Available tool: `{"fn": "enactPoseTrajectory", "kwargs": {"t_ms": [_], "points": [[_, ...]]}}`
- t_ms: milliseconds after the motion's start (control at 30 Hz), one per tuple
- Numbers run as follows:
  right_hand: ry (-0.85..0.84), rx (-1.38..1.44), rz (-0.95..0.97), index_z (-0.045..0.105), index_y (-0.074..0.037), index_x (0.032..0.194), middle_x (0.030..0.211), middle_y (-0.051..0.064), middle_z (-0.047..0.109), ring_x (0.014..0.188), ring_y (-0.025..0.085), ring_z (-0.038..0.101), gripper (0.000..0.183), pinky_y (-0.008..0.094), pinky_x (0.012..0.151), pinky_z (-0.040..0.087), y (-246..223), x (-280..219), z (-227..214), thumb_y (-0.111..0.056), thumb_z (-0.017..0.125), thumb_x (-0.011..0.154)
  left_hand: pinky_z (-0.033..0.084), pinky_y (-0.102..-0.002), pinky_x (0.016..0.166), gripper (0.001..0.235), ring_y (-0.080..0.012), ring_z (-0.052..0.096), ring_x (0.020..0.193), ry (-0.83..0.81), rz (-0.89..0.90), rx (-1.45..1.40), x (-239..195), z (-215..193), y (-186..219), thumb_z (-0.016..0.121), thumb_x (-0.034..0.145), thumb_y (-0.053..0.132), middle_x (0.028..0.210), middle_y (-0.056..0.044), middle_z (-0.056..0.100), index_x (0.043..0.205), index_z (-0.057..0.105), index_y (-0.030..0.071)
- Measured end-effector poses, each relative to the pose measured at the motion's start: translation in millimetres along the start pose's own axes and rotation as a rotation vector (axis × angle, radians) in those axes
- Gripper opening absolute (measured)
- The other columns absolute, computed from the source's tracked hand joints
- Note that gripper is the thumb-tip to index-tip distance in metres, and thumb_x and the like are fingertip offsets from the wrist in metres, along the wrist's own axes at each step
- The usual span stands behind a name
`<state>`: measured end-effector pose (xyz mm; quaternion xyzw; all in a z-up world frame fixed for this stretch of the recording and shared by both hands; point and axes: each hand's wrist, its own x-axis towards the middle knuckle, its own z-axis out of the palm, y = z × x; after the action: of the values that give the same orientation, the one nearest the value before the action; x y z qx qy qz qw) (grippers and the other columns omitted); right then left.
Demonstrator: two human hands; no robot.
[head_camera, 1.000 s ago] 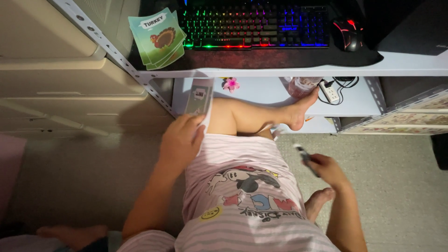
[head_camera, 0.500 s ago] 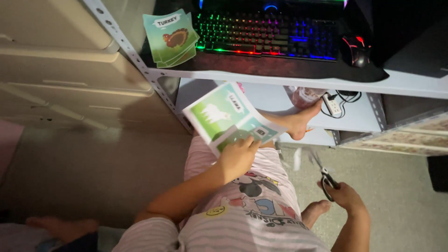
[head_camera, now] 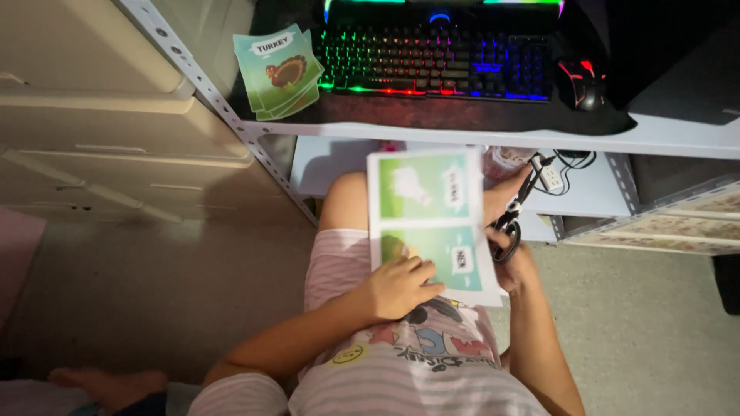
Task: Cutting out printed animal flashcards from a sheet of paper using scissors
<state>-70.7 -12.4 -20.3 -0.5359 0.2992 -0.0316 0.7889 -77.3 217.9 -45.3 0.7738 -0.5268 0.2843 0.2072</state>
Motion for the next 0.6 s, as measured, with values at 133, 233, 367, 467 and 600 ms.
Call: {"fn": "enactPoseTrajectory", "kwargs": {"t_ms": [133, 233, 367, 467, 600], "points": [[0.011, 0.020, -0.027, 0.064, -0.005, 0.085, 0.069, 0.001, 0.055, 0.062, 0.015, 0.059, 0.029, 0.032, 0.054, 0.049, 12, 27, -16, -0.018, 0.089, 0.076, 0.050, -0.034, 0.069, 0.016, -0.0248, 0.059, 0.086, -0.010, 0.021, 0.035, -13, -1, -15, 0.049, 0.104, 0.020, 0.099, -0.005, 0.056, 0.096, 0.062, 0.024], [0.010, -0.075, -0.074, 0.064, -0.001, 0.085, 0.070, 0.006, 0.055, 0.061, 0.021, 0.058, 0.030, 0.036, 0.048, 0.051, 39, 60, -44, -0.007, 0.090, 0.071, 0.049, -0.035, 0.072, 0.017, -0.0260, 0.058, 0.090, -0.037, 0.034, 0.002, -23, 4, -21, 0.048, 0.105, 0.019, 0.103, -0.006, 0.057, 0.096, 0.062, 0.023], [0.003, -0.130, -0.122, 0.064, 0.002, 0.090, 0.072, 0.008, 0.055, 0.063, 0.024, 0.062, 0.034, 0.039, 0.050, 0.055, 50, 58, -39, -0.003, 0.090, 0.069, 0.048, -0.036, 0.080, 0.018, -0.0247, 0.057, 0.094, -0.281, -0.047, -0.227, -28, -5, -33, 0.057, 0.097, 0.039, 0.097, -0.002, 0.054, 0.098, 0.068, 0.024], [0.003, -0.180, -0.137, 0.065, 0.001, 0.088, 0.070, 0.011, 0.058, 0.061, 0.023, 0.064, 0.029, 0.038, 0.050, 0.057, 64, 66, -39, -0.007, 0.088, 0.071, 0.050, -0.036, 0.083, 0.026, -0.0261, 0.061, 0.095, -0.413, -0.185, -0.432, -30, -19, -51, 0.075, 0.085, 0.047, 0.097, -0.002, 0.061, 0.100, 0.077, 0.026], [0.013, -0.268, -0.154, 0.064, 0.000, 0.085, 0.065, 0.009, 0.058, 0.052, 0.016, 0.061, 0.027, 0.029, 0.044, 0.054, 76, 72, -36, -0.012, 0.085, 0.074, 0.049, -0.034, 0.078, 0.041, -0.0249, 0.061, 0.079, -0.070, -0.286, -0.356, -48, 3, -71, 0.076, 0.085, 0.058, 0.086, -0.004, 0.060, 0.074, 0.072, 0.019]]}}
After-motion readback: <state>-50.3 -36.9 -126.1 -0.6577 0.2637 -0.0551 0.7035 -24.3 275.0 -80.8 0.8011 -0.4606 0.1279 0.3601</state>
